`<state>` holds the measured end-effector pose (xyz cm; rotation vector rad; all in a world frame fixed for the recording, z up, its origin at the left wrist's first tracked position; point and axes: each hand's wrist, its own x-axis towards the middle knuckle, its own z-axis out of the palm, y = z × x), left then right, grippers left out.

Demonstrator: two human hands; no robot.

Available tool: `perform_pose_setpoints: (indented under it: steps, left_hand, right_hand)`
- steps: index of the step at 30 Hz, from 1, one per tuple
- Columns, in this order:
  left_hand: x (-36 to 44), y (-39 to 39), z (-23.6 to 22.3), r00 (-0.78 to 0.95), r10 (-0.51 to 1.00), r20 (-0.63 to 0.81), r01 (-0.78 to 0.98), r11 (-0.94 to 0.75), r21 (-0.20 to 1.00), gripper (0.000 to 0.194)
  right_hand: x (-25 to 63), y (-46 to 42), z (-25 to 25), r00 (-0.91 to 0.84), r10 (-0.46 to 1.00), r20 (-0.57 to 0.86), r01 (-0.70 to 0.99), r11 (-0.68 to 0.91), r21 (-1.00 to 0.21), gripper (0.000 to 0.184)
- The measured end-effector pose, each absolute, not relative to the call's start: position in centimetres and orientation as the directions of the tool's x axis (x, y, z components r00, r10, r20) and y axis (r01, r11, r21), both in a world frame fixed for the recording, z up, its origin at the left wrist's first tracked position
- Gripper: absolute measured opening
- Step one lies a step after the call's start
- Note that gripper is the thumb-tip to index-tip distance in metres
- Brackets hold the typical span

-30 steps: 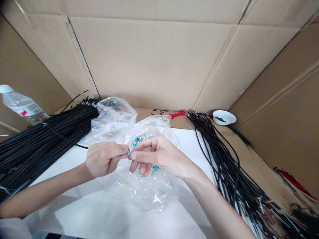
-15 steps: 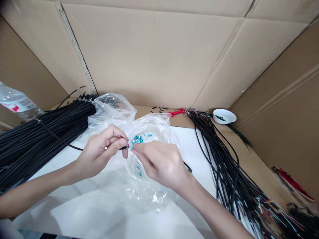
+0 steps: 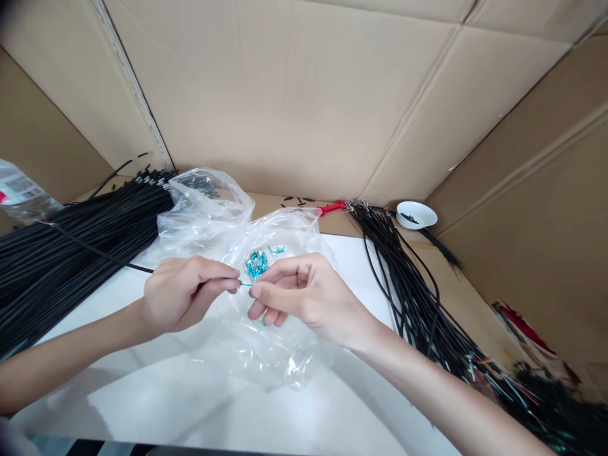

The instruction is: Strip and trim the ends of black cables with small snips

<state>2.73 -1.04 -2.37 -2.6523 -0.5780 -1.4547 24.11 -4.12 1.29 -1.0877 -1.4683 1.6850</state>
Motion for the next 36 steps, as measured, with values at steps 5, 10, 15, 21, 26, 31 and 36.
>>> perform_pose_setpoints:
  steps: [5,10,15,21,26,31,36]
  left_hand:
    - [2.5,-1.8,-1.7,0.502,0.506,0.701,0.233,-0.86,0.454,0.004]
    - [2.5,-2.5,-0.4,0.543,0.643,0.54,0.197,-0.722,0.663,0.008]
    - [2.5,-2.7,-0.7,0.536,0.674,0.508,0.215,-0.691,0.69,0.008]
    - [1.9,-2.3,-1.9,0.567,0.272,0.777,0.301,-0.947,0.112,0.009]
    - [1.1,-2.0,-1.1,0.683,-0.17,0.711,0.192,-0.896,-0.399,0.01]
    - [1.0,-1.7,-1.5,0.685,-0.237,0.689,0.158,-0.875,-0.457,0.017]
    - [1.6,-2.1,-2.5,0.609,-0.275,0.744,0.138,-0.887,-0.441,0.017]
  right_hand:
    - [24.0,-5.8,1.3,-0.374,0.837,0.399,0.455,0.541,-0.707,0.013]
    - [25.6,-5.6,-0.4,-0.693,0.261,0.672,0.517,0.829,0.212,0.015]
    - [25.7,-5.7,-0.6,-0.679,0.226,0.698,0.494,0.844,0.207,0.016]
    - [24.5,-4.9,2.0,-0.516,0.854,0.071,0.256,0.233,-0.938,0.016]
    - [24.6,-3.5,2.4,-0.663,0.713,-0.228,0.204,-0.121,-0.971,0.022]
    - [23.8,-4.0,3.1,-0.659,0.747,-0.091,0.319,0.167,-0.933,0.013]
    - [23.5,-3.6,3.3,-0.724,0.661,-0.196,0.326,0.078,-0.942,0.008]
